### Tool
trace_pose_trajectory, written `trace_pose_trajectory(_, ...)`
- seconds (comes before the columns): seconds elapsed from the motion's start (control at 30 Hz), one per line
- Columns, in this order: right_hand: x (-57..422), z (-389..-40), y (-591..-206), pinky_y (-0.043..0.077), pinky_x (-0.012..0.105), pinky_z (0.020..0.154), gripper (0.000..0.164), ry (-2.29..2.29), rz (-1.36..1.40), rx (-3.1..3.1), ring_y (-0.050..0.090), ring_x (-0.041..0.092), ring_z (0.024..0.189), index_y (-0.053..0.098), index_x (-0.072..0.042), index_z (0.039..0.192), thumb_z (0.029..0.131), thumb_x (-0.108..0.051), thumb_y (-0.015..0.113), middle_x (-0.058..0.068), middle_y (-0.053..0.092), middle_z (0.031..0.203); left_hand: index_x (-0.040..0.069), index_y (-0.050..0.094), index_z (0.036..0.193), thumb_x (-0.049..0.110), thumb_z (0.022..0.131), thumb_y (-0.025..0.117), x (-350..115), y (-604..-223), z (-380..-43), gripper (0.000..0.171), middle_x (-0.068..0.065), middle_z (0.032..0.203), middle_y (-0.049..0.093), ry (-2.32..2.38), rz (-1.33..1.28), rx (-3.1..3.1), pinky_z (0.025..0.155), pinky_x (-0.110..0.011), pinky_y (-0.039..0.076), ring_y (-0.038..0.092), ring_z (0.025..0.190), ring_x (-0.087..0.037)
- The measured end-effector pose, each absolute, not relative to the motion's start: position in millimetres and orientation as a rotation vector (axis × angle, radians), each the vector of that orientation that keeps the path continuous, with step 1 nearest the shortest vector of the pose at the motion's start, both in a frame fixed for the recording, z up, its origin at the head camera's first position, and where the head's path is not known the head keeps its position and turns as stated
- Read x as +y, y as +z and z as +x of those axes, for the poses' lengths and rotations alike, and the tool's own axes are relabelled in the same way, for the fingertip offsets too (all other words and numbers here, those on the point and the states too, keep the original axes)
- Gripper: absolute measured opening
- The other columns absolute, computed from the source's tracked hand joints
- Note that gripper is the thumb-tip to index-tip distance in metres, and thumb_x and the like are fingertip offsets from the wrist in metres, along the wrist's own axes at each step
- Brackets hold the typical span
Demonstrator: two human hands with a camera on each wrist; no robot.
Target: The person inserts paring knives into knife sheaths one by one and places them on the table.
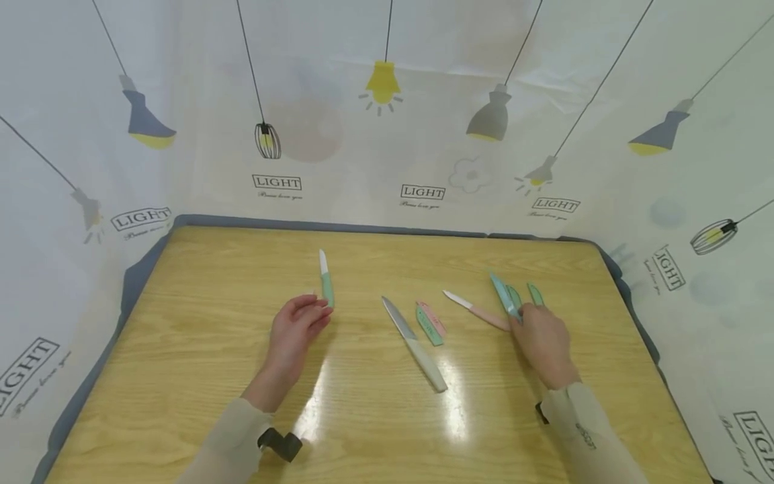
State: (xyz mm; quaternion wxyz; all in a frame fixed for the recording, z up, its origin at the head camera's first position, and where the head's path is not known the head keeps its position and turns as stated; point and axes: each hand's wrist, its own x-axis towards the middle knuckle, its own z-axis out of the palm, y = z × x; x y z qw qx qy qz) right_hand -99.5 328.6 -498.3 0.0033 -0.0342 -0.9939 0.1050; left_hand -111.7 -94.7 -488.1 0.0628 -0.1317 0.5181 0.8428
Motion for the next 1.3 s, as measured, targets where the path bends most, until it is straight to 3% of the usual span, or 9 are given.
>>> trace_pose_trajectory(0.17,325.9,-98.1,-495.7,0.044,0.03,0.044,0.034,0.356,-0.145,-3.165,0.051,0.02,0.058,0.064,0.01,0.102,0.095,-0.023,0.058,0.012,0.058,0.074,-0.004,0.043,0.121,-0.005,0.092,0.055,-99.1,-491.0,-110.0,0.031,-0.014,0.108,0.061,2.56,-0.423,1.558,0.1,-0.04,0.047,0.063,0.104,-0.027)
trace_pose_trajectory(0.37,320.9,-96.7,-495.7,0.039,0.028,0.042,0.028,0.391,-0.149,-3.169,0.046,0.018,0.053,0.059,-0.001,0.078,0.095,-0.023,0.057,0.006,0.05,0.065,-0.006,0.041,0.124,-0.004,0.093,0.055,-104.1,-494.2,-108.4,0.035,-0.011,0.106,0.061,2.559,-0.434,1.552,0.101,-0.04,0.046,0.063,0.101,-0.024)
trace_pose_trajectory(0.5,319.4,-96.6,-498.1,0.038,0.028,0.04,0.032,0.391,-0.127,-3.156,0.044,0.017,0.05,0.055,-0.006,0.067,0.095,-0.022,0.056,0.005,0.048,0.06,-0.007,0.041,0.125,-0.004,0.093,0.055,-106.3,-495.3,-107.2,0.035,-0.008,0.103,0.062,2.549,-0.447,1.568,0.1,-0.039,0.047,0.064,0.099,-0.021)
trace_pose_trajectory(0.77,320.0,-95.6,-501.8,0.038,0.027,0.04,0.037,0.373,-0.129,-3.16,0.044,0.017,0.049,0.053,-0.008,0.062,0.095,-0.023,0.057,0.004,0.047,0.057,-0.007,0.042,0.125,-0.005,0.093,0.054,-106.9,-496.4,-107.0,0.034,-0.009,0.103,0.061,2.533,-0.468,1.601,0.1,-0.04,0.047,0.063,0.098,-0.021)
trace_pose_trajectory(0.9,321.0,-93.1,-499.9,0.041,0.03,0.041,0.035,0.397,-0.134,-3.154,0.047,0.018,0.05,0.059,-0.003,0.069,0.096,-0.025,0.055,0.007,0.052,0.061,-0.004,0.044,0.123,-0.005,0.093,0.053,-107.4,-495.7,-107.9,0.031,-0.008,0.102,0.061,2.533,-0.477,1.599,0.101,-0.04,0.046,0.063,0.097,-0.02)
trace_pose_trajectory(1.1,321.1,-89.0,-491.0,0.052,0.036,0.052,0.044,0.45,-0.171,-3.106,0.056,0.022,0.066,0.064,0.012,0.109,0.098,-0.029,0.051,0.018,0.063,0.088,-0.005,0.042,0.125,-0.004,0.094,0.053,-108.7,-490.3,-111.2,0.033,-0.008,0.105,0.06,2.524,-0.466,1.613,0.104,-0.043,0.043,0.062,0.099,-0.02)
trace_pose_trajectory(1.3,313.9,-87.7,-483.8,0.053,0.037,0.055,0.041,0.447,-0.151,-3.041,0.06,0.025,0.075,0.065,0.006,0.112,0.098,-0.03,0.05,0.016,0.063,0.094,-0.006,0.041,0.129,-0.001,0.094,0.055,-109.0,-484.8,-115.2,0.037,-0.015,0.116,0.057,2.499,-0.451,1.665,0.105,-0.044,0.042,0.061,0.102,-0.021)
